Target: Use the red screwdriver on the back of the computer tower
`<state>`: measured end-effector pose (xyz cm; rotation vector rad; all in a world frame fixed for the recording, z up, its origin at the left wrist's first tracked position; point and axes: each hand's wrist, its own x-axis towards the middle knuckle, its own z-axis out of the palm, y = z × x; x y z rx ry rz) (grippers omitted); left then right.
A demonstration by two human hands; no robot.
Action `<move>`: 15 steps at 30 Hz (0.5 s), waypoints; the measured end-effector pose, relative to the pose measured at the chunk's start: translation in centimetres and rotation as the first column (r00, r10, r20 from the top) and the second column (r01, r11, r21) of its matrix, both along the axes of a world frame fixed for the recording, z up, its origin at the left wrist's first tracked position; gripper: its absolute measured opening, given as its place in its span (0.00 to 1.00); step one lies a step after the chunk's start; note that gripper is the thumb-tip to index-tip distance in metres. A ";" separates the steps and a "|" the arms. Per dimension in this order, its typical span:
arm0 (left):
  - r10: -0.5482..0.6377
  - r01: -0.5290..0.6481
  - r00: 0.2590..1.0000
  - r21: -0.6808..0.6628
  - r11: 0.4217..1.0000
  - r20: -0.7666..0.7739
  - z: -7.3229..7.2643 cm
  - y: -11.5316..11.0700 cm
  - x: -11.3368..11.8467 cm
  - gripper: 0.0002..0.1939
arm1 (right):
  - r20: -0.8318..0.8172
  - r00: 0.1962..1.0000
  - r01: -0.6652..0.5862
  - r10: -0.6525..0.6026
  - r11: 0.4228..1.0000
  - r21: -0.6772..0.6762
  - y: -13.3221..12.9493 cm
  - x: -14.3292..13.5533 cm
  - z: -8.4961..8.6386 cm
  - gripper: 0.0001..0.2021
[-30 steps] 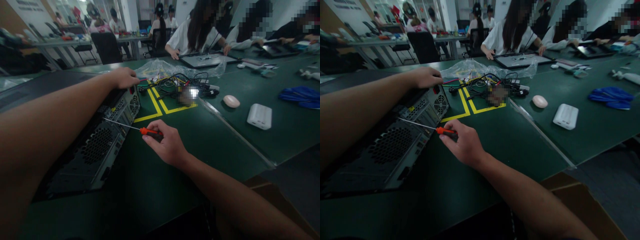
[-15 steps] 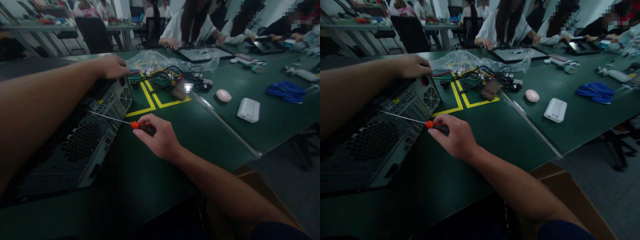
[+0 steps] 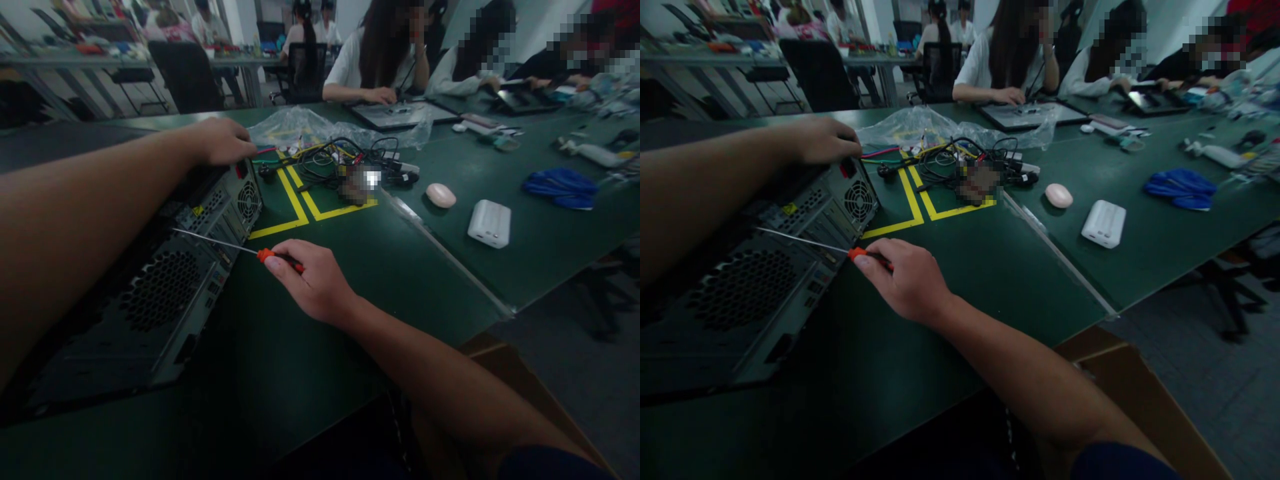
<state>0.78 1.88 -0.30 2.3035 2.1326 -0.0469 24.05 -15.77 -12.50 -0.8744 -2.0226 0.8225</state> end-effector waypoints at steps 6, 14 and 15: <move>0.006 -0.006 1.000 0.004 1.000 -0.020 0.1 -0.2 0.4 0.32 | -0.059 0.998 -0.035 0.032 0.998 -0.049 -0.1 0.0 -0.2 0.14; 0.002 -0.002 0.999 -0.013 1.000 -0.049 0.3 0.0 0.4 0.38 | -0.066 0.997 -0.046 0.041 0.997 -0.064 0.0 0.2 0.0 0.10; -0.002 0.001 0.999 -0.008 1.000 -0.051 0.3 0.0 0.3 0.38 | -0.073 0.996 -0.046 0.041 0.997 -0.056 -0.1 0.2 0.0 0.09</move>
